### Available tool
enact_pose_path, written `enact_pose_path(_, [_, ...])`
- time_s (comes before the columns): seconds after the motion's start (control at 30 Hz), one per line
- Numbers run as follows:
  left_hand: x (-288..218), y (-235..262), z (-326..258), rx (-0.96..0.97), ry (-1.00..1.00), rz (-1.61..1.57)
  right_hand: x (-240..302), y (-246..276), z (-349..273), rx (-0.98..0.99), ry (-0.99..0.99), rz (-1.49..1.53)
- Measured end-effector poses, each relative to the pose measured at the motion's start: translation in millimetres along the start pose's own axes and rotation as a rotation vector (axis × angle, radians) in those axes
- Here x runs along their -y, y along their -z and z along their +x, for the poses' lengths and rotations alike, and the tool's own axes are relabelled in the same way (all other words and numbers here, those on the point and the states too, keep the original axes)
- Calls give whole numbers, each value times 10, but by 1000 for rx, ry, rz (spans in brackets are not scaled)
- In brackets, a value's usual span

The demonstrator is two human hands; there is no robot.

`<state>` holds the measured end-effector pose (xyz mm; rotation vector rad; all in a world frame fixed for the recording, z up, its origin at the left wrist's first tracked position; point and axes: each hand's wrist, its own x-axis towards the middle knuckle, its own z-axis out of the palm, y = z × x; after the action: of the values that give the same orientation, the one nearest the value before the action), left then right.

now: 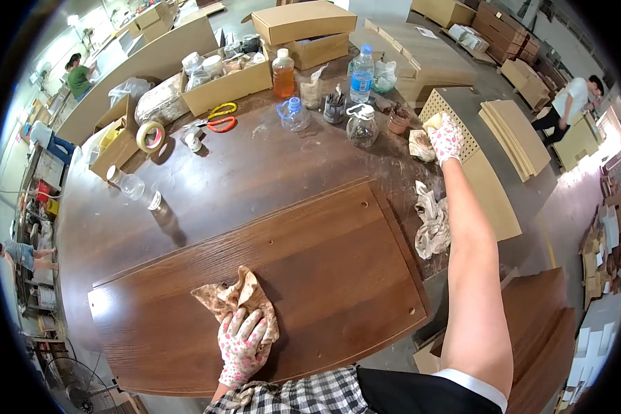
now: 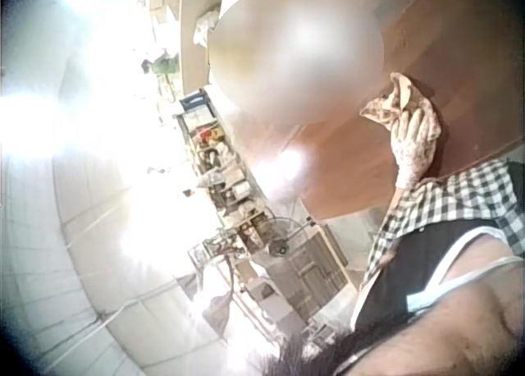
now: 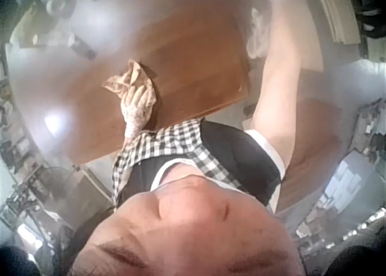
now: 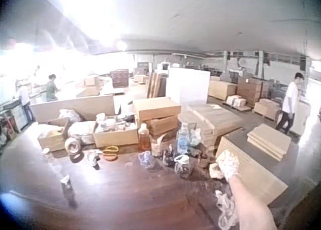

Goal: The person wipes the surfaces and edges of several brown laminate boards using a sponge and a cloth before carrying them and placing them onto a stack.

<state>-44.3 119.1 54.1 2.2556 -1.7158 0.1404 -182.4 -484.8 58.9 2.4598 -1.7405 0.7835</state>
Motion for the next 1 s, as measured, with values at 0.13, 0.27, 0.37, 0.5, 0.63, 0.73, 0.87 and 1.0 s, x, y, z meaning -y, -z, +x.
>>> enact_pose_path(0.13, [-37, -26, 31, -3, 23, -4, -49, -52, 61, 234, -104, -130])
enact_pose_path(0.27, [-18, -24, 53, -32, 2, -41, -53, 16, -24, 133, -64, -92])
enact_pose_path(0.37, [9, -36, 54, -65, -15, -77, -96, 119, -130, -259, 199, 83])
enact_pose_path(0.5, [153, 34, -1, -30, -28, -190, 924, 743, -1418, 96, 285, 717])
enact_pose_path(0.63, [319, -70, 108, -139, -32, -884, 1577, 1370, -2909, 517, 520, 886])
enact_pose_path(0.73, [454, 1, 229, 52, -76, -1231, 2153, 1386, -3782, 616, 578, 1187])
enact_pose_path(0.87, [734, -73, 38, 170, -118, -1287, 2438, 1116, -4644, 376, 320, 1007])
enact_pose_path(1.0, [1043, 205, -171, -87, 111, -1189, 2293, 1598, -4718, 253, -127, 1390])
